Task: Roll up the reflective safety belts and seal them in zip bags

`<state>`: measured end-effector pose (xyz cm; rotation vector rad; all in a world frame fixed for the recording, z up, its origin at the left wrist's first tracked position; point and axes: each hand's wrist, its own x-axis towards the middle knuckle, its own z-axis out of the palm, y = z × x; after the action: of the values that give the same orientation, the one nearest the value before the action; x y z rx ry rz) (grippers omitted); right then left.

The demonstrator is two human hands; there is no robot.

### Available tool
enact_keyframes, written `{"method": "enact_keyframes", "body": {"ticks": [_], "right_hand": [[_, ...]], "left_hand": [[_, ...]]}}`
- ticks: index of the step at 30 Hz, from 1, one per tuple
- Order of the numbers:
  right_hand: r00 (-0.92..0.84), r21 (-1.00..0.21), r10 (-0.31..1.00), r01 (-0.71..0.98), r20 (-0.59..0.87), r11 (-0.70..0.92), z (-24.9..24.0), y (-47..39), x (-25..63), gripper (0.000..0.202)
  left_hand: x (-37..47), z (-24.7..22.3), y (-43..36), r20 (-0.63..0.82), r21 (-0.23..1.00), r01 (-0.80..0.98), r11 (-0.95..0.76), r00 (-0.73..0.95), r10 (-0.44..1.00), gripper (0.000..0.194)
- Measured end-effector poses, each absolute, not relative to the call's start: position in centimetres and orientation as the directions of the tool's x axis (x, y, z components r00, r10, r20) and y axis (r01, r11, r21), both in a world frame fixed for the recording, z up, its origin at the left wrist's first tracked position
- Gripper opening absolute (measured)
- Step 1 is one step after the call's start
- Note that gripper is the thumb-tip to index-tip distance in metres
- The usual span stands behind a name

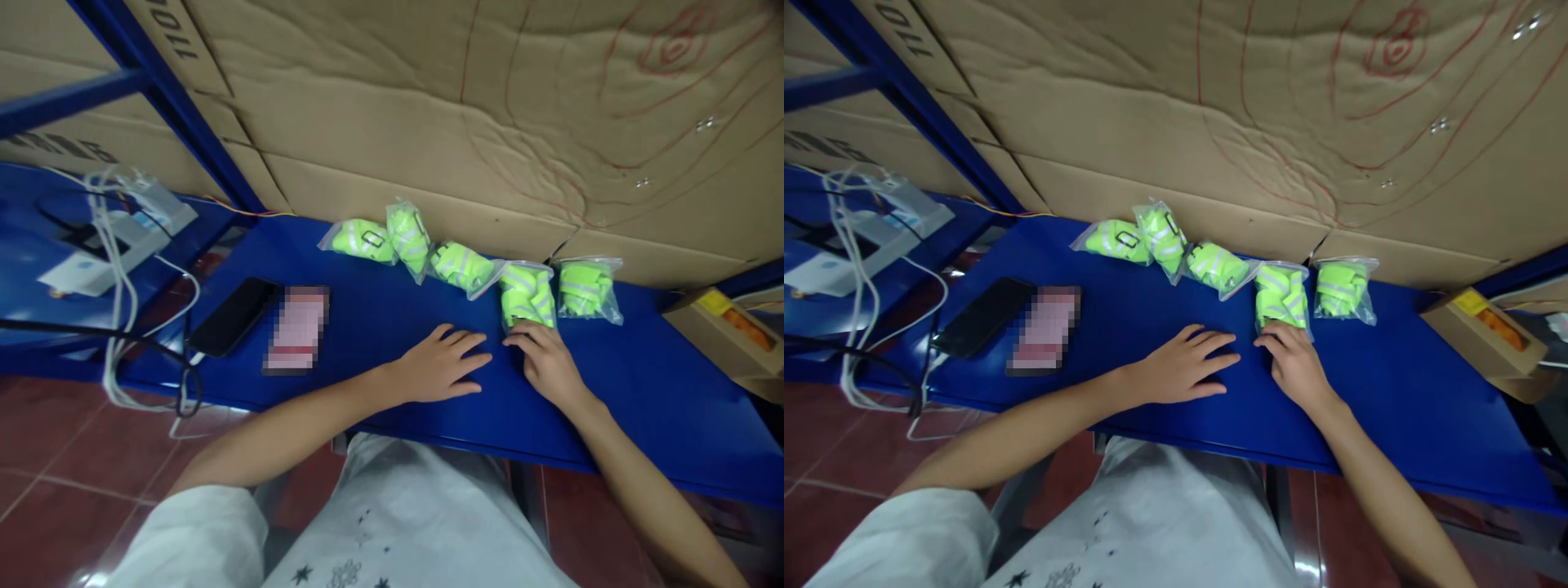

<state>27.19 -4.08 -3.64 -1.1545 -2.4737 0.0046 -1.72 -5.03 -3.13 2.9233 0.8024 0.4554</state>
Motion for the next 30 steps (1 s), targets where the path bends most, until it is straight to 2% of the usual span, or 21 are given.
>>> {"method": "enact_keyframes", "body": {"ticks": [4, 6, 7, 9, 11, 13, 17, 20, 24, 30], "right_hand": [[-0.526, -0.215, 0.801, 0.779, 0.285, 0.589, -3.5, -3.6, 26.9, 0.052], [-0.491, -0.226, 0.844, 0.815, 0.217, 0.533, -2.7, -3.2, 26.3, 0.049], [-0.461, -0.252, 0.865, 0.829, 0.197, 0.499, -2.1, -3.1, 25.9, 0.045], [-0.375, -0.325, 0.907, 0.848, 0.192, 0.419, -0.9, -2.7, 24.9, 0.034], [-0.283, -0.388, 0.936, 0.855, 0.210, 0.345, 0.0, -2.1, 23.8, 0.027], [-0.209, -0.472, 0.956, 0.834, 0.206, 0.285, 0.2, -1.6, 22.8, 0.030], [-0.177, -0.745, 0.981, 0.644, 0.077, 0.174, -1.7, -0.7, 21.3, 0.046], [-0.189, -0.888, 0.982, 0.453, -0.004, 0.084, -3.4, -0.8, 20.9, 0.051], [-0.190, -0.957, 0.981, 0.289, -0.036, 0.020, -4.4, -1.0, 20.9, 0.050], [-0.171, -0.974, 0.985, 0.223, -0.004, 0.035, -4.6, -1.0, 20.9, 0.049]], "left_hand": [[-1.3, -1.3, -3.8, 0.321, 0.053, 0.575, -0.816, 0.764, 0.560, 0.045], [-0.5, -0.9, -2.7, 0.359, 0.047, 0.620, -0.783, 0.721, 0.593, 0.046], [-0.1, -0.8, -2.0, 0.367, 0.091, 0.649, -0.755, 0.683, 0.631, 0.049], [0.9, -1.0, -0.4, 0.341, 0.273, 0.685, -0.675, 0.587, 0.734, 0.052], [1.4, -1.4, 0.9, 0.292, 0.442, 0.681, -0.584, 0.506, 0.812, 0.040], [1.5, -1.7, 1.5, 0.269, 0.509, 0.666, -0.545, 0.479, 0.836, 0.028], [0.2, -2.6, 0.5, 0.228, 0.665, 0.575, -0.476, 0.450, 0.863, 0.016], [-0.9, -3.3, -0.6, 0.172, 0.791, 0.464, -0.399, 0.457, 0.873, 0.016], [-1.3, -3.9, 0.0, 0.090, 0.914, 0.317, -0.255, 0.454, 0.887, 0.025], [-0.9, -4.6, 1.2, 0.040, 0.974, 0.192, -0.123, 0.385, 0.922, 0.034]]}}
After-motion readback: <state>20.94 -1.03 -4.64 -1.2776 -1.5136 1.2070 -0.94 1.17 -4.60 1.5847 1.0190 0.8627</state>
